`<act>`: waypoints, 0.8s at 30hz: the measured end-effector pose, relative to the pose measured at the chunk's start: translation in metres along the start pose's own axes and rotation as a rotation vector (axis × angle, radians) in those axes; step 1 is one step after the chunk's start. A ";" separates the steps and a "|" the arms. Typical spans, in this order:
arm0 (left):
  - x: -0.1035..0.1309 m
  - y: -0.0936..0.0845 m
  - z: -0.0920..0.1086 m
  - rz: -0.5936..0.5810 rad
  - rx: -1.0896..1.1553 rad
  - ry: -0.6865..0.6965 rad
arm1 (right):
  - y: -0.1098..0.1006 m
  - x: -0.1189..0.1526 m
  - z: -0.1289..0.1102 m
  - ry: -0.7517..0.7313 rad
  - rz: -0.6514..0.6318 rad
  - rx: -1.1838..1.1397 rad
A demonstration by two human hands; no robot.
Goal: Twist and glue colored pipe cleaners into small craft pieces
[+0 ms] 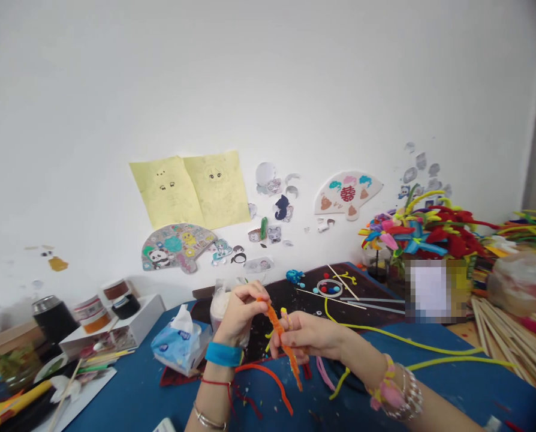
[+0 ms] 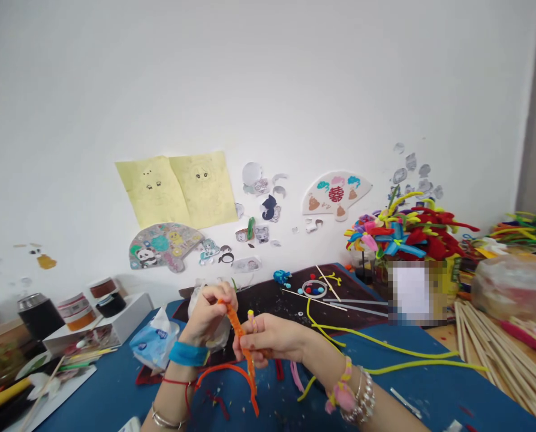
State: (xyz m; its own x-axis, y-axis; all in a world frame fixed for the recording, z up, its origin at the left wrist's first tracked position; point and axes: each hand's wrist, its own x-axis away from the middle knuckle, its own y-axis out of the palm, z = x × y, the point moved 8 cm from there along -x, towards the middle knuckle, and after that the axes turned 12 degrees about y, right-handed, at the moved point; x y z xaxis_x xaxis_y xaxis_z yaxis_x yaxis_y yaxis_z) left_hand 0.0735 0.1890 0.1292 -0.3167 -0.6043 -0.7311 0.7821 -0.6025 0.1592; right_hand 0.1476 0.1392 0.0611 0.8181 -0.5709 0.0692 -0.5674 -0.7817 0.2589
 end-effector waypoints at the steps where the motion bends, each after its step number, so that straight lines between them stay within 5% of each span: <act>1: -0.001 -0.001 0.002 0.028 -0.022 0.005 | -0.001 0.000 -0.002 -0.014 0.020 0.014; 11: -0.005 -0.007 0.014 0.228 -0.178 -0.056 | -0.026 0.013 -0.025 -0.095 0.415 0.268; 19: 0.002 -0.024 0.001 0.491 -0.407 -0.087 | -0.020 0.046 -0.060 -0.554 1.083 1.190; 22: 0.000 -0.020 0.006 0.445 -0.424 -0.073 | -0.031 0.042 -0.057 -0.486 1.077 1.076; 24: -0.003 -0.013 0.009 0.338 -0.366 -0.120 | -0.039 0.033 -0.051 -0.332 0.922 0.821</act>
State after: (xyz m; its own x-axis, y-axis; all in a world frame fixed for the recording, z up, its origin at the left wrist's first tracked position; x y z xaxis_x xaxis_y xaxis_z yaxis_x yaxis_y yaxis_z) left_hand 0.0592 0.1940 0.1356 -0.0565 -0.8022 -0.5943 0.9813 -0.1544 0.1152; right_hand 0.2020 0.1635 0.1020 0.0973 -0.9243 -0.3690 -0.8982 0.0781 -0.4326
